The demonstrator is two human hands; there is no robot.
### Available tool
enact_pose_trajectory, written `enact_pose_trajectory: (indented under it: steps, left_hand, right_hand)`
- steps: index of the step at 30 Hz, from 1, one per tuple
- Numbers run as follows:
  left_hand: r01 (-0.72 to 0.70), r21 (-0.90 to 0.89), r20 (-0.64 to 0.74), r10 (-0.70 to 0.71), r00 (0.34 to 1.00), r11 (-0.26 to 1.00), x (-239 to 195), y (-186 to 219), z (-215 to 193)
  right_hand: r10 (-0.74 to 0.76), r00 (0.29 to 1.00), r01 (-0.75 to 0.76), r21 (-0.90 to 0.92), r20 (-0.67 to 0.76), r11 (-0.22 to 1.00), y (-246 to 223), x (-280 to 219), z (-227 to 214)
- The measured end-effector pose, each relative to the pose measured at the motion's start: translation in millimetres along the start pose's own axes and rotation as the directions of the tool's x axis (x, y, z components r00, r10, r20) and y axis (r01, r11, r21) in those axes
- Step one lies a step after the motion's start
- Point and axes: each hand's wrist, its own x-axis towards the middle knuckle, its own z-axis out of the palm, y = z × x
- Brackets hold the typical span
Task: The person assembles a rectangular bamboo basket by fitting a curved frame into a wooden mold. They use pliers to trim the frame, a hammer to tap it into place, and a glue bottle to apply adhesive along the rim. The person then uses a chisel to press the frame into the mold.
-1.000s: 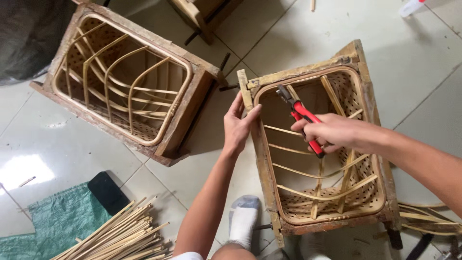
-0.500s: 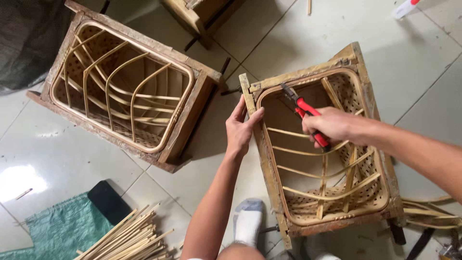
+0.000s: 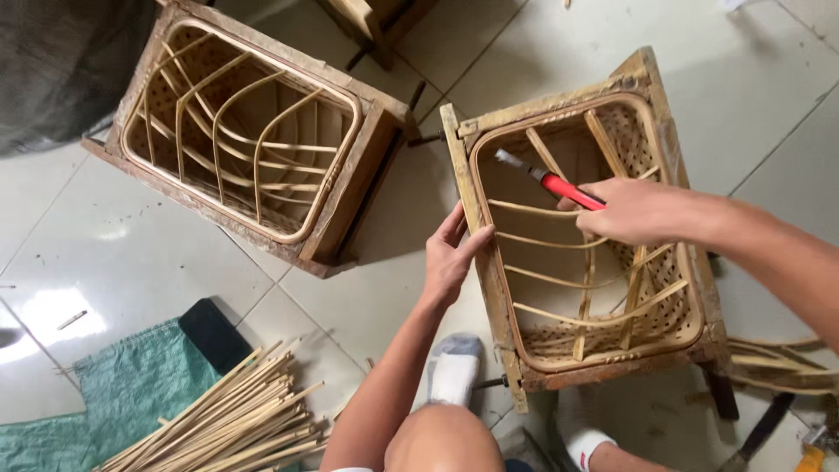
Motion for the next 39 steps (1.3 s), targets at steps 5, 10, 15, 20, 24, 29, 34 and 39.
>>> enact_pose_trajectory:
  steps: [5, 10, 15, 20, 24, 29, 34, 39]
  left_hand:
    - [0.011, -0.014, -0.034, -0.011, 0.999, 1.000, 15, 11, 14]
    - [0.010, 0.057, -0.041, -0.008, 0.999, 0.998, 12, 16, 13]
    - [-0.003, 0.110, -0.036, 0.007, 0.999, 0.994, 11, 20, 15]
    - [0.006, 0.176, -0.054, 0.004, 0.999, 0.984, 14, 20, 13]
    - [-0.040, 0.196, -0.013, 0.044, 0.999, 0.980, 20, 13, 11]
    - [-0.044, 0.140, 0.072, 0.035, 0.997, 0.989, 36, 5, 10]
    - [-0.198, 0.249, 0.181, 0.155, 0.971, 0.948, 6, 16, 7]
    - [-0.102, 0.426, 0.263, -0.015, 0.965, 0.899, -67, 2, 25]
  right_hand:
    - [0.035, 0.998, -0.044, -0.240, -0.043, 0.970, -31, -2, -26]
    - [-0.012, 1.000, 0.010, -0.313, -0.007, 0.950, -53, 9, -31]
    - [-0.013, 0.999, 0.023, -0.313, 0.036, 0.949, -50, 16, -34]
    - [-0.024, 0.998, 0.043, -0.417, 0.051, 0.908, -56, 18, -38]
    - [-0.054, 0.999, 0.050, -0.352, -0.001, 0.935, -59, 11, -37]
    - [-0.015, 0.999, 0.010, -0.167, -0.029, 0.986, -9, -17, -18]
    - [0.123, 0.925, 0.023, 0.376, -0.359, 0.926, 95, -98, 60]
    - [0.145, 0.643, 0.220, 0.363, -0.752, 0.906, 195, -135, 203]
